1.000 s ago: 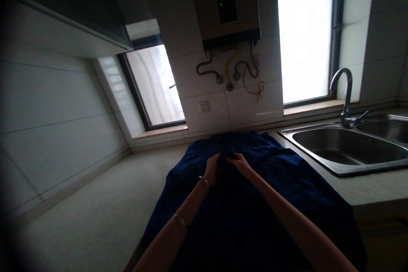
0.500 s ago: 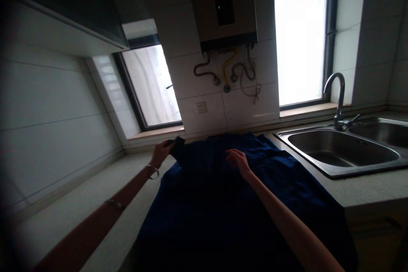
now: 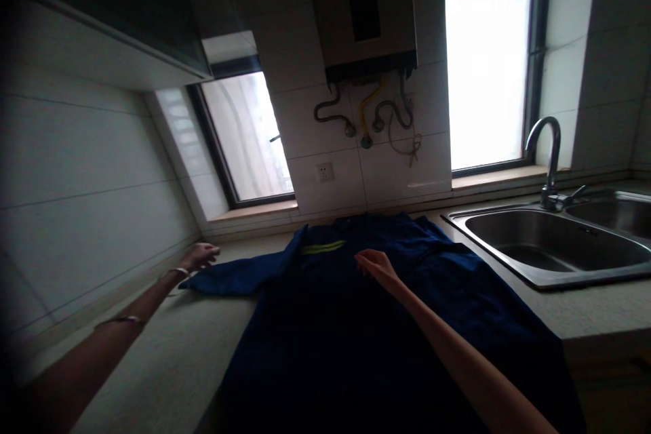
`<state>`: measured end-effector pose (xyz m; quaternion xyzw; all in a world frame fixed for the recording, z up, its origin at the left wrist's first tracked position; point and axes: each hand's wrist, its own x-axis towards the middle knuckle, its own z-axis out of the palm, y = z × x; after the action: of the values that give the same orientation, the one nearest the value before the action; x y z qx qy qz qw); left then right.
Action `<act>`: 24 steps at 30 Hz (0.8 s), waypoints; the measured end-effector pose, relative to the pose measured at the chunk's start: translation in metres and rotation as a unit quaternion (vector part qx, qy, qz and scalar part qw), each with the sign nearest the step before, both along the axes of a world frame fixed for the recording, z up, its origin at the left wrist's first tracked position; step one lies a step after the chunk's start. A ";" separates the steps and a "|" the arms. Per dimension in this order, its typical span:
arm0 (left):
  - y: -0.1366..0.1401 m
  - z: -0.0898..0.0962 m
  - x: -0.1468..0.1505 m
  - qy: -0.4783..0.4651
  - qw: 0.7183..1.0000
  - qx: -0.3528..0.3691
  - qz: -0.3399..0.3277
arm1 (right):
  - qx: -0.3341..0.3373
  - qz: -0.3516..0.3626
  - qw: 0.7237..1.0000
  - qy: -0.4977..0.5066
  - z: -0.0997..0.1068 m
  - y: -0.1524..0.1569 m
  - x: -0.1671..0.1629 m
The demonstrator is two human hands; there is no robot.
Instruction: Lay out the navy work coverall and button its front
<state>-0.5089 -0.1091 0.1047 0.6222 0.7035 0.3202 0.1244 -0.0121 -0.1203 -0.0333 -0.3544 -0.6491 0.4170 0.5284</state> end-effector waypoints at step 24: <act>-0.012 -0.038 0.288 0.167 0.946 0.200 -0.190 | 0.069 -0.277 0.950 0.129 0.020 0.003 0.030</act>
<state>-0.2209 -0.1213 0.0670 0.8012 0.5043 0.3158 -0.0634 0.0176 -0.1177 -0.0129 -0.4265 -0.4787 0.2505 0.7254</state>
